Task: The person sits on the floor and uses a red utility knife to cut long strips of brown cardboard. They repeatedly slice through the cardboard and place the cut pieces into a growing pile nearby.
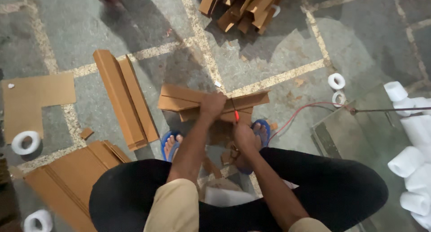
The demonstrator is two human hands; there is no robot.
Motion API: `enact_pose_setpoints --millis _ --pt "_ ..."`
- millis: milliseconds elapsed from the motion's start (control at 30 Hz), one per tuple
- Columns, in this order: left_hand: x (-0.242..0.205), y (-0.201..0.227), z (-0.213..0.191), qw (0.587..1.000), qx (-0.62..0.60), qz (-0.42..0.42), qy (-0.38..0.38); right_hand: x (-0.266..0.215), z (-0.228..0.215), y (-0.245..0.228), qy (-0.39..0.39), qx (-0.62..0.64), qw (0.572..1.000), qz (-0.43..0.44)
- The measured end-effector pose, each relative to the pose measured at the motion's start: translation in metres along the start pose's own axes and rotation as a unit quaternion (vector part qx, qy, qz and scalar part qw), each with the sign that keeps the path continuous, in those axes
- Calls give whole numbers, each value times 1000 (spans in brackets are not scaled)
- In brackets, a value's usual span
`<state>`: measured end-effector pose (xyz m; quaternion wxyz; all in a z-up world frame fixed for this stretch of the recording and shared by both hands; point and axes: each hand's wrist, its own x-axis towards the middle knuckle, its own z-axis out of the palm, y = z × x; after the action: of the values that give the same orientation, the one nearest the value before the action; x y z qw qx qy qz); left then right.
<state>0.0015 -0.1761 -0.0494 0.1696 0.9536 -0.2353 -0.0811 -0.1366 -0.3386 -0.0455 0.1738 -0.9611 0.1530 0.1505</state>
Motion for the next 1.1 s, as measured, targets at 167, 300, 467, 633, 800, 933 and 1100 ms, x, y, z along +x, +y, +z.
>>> enact_pose_setpoints --millis 167,300,467,633,800,933,1100 --pt "6 -3 33 995 39 45 77 41 24 19 -38 -86 989 -118" --pt "-3 0 34 976 12 67 205 78 27 2 -28 -92 991 -93" --pt "-10 10 3 987 48 18 155 80 -2 -20 -2 -15 997 -72" --pt "-10 0 19 989 61 62 123 -1 -4 21 -82 -3 996 -34" --pt "2 -7 15 990 78 98 68 -63 35 24 -118 86 987 -69" --pt "-36 11 -4 975 167 64 133 -69 43 8 -179 -5 976 -125" --pt "-87 11 -26 984 111 58 124 -18 -10 -24 228 64 938 -253"
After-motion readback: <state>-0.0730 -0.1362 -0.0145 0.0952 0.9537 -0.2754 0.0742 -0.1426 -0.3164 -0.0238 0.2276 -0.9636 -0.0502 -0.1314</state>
